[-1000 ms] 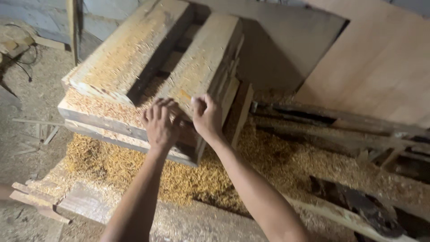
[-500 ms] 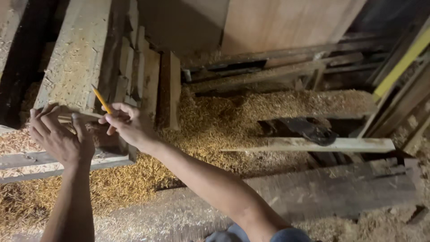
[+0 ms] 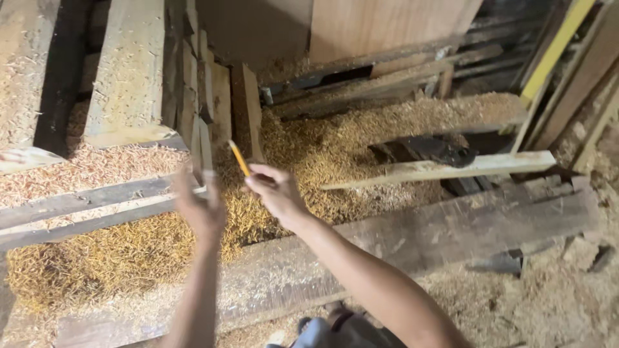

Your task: The person picks up wooden planks from a pile and stacks them on a workbench. They handle each plank individually, turning them over and arranging them into a neat stack.

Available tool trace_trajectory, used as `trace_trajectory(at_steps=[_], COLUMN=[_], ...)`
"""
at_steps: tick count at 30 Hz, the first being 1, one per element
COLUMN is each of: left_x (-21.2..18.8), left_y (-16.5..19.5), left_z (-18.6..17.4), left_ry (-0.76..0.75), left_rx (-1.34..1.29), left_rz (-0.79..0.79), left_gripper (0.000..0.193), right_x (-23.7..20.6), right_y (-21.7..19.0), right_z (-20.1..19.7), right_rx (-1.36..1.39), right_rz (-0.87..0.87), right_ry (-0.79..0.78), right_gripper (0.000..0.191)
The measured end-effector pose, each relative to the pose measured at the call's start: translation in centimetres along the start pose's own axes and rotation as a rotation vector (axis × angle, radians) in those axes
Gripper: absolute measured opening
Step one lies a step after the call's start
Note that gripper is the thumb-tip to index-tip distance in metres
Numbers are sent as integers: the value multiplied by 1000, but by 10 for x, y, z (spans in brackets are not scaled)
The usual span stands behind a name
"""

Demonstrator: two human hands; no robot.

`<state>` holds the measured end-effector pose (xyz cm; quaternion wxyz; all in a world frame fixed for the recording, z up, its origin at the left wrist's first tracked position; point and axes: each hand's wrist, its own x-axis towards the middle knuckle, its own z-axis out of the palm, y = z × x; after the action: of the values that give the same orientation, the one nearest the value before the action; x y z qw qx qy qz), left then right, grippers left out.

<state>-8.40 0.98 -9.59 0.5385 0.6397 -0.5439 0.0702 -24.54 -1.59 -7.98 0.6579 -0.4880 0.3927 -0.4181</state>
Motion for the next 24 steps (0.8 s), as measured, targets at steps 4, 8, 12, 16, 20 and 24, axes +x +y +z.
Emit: trace_trajectory(at_steps=[4, 8, 12, 16, 20, 24], left_x=[-80, -123, -139, -160, -186, -215], left_y=[36, 55, 71, 100, 138, 180], left_z=[36, 77, 108, 126, 159, 222], left_ry=[-305, -411, -487, -535, -638, -700], left_rx=[-648, -939, -970, -955, -700, -666], left_rz=[-597, -871, -796, -974, -1235, -1369], left_gripper=[27, 26, 19, 10, 3, 5], right_x=[-30, -50, -61, -77, -93, -99], right_y=[28, 61, 83, 90, 89, 86], right_z=[-45, -97, -139, -183, -247, -323], right_rx=[-147, -284, -297, -338, -554, -493], right_rz=[-27, -266, -173, -168, -126, -116], right_ry=[122, 208, 265, 280, 271, 222], right_gripper=[23, 13, 14, 16, 23, 27])
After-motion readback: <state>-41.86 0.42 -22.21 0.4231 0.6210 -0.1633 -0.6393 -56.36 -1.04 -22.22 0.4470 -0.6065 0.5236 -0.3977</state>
